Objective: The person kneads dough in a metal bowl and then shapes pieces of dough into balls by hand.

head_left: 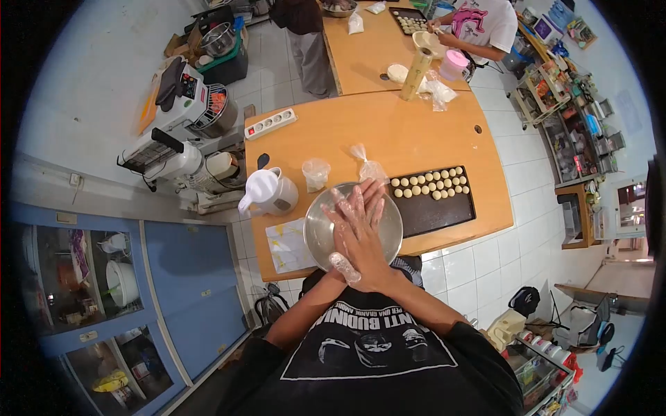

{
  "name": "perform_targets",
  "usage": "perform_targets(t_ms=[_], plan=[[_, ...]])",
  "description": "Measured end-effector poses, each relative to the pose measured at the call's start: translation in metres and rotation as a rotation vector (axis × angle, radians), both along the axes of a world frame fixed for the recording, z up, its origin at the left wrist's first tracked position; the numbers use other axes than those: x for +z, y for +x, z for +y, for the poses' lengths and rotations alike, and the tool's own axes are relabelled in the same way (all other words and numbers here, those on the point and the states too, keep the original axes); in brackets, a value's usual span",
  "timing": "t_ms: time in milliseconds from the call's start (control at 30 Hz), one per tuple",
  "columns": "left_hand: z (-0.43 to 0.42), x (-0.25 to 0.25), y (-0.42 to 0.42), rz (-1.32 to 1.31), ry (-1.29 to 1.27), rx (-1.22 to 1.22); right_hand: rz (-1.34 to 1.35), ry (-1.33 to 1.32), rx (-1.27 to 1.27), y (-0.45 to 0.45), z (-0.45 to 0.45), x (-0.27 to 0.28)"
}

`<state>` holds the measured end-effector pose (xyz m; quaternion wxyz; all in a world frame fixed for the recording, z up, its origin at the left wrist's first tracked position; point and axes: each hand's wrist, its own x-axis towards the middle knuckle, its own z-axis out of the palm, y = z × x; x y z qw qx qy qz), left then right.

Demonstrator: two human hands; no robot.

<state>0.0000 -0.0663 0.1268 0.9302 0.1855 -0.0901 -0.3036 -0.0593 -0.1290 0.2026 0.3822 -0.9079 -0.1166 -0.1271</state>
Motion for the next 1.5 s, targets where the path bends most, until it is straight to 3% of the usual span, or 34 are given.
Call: perform_targets(t_ms=[133, 200, 267, 367, 433, 533, 633, 667, 733, 800, 900, 967, 1067, 1133, 1200, 1333, 1500], plan=[[0.004, 0.029, -0.025, 0.058, 0.214, 0.02, 0.111, 0.115, -0.114, 0.015, -0.008, -0.011], [0.007, 0.042, -0.035, 0.123, 0.307, 0.032, 0.029, 0.136, -0.138, 0.031, -0.019, -0.009], [0.012, 0.051, -0.019, 0.138, 0.229, 0.054, -0.011, 0.15, -0.144, 0.032, -0.016, -0.009], [0.012, 0.084, 0.003, -0.041, 0.014, 0.147, -0.06, -0.01, -0.11, 0.021, -0.001, -0.014], [0.011, 0.072, 0.004, -0.079, 0.048, 0.165, -0.103, 0.059, -0.107, 0.014, 0.006, -0.008], [0.01, 0.023, -0.009, -0.181, 0.306, 0.155, -0.186, 0.179, -0.077, 0.016, 0.006, -0.007], [0.013, 0.014, -0.027, -0.532, 0.867, 0.214, -0.139, 0.238, -0.082, 0.027, -0.006, -0.002], [0.014, 0.016, -0.027, -0.444, 0.799, 0.179, -0.14, 0.219, -0.102, 0.032, -0.009, 0.0], [0.014, 0.066, -0.016, 0.058, 0.145, 0.052, -0.147, 0.02, -0.193, 0.033, -0.011, -0.004], [0.013, 0.083, -0.008, 0.038, 0.138, 0.083, -0.092, 0.01, -0.178, 0.031, -0.008, -0.008], [0.013, 0.073, 0.003, 0.064, 0.418, 0.081, -0.047, -0.026, -0.073, 0.032, -0.016, -0.011], [0.019, 0.046, 0.015, 0.334, 0.088, -0.091, -0.086, 0.247, -0.095, 0.029, -0.038, 0.004], [0.023, 0.047, 0.02, 0.215, -0.076, -0.081, -0.108, 0.506, -0.209, 0.017, -0.06, 0.0], [0.027, 0.043, 0.019, 0.23, -0.046, -0.087, -0.083, 0.461, -0.236, 0.006, -0.059, 0.019], [0.028, 0.044, 0.017, 0.228, -0.103, -0.135, 0.072, 0.366, -0.072, -0.006, -0.054, 0.026], [0.03, 0.046, 0.013, 0.102, -0.041, -0.203, 0.009, 0.175, -0.016, -0.016, -0.039, 0.009], [0.033, 0.046, 0.009, 0.154, -0.034, -0.24, 0.104, 0.202, 0.031, -0.022, -0.045, 0.003]])
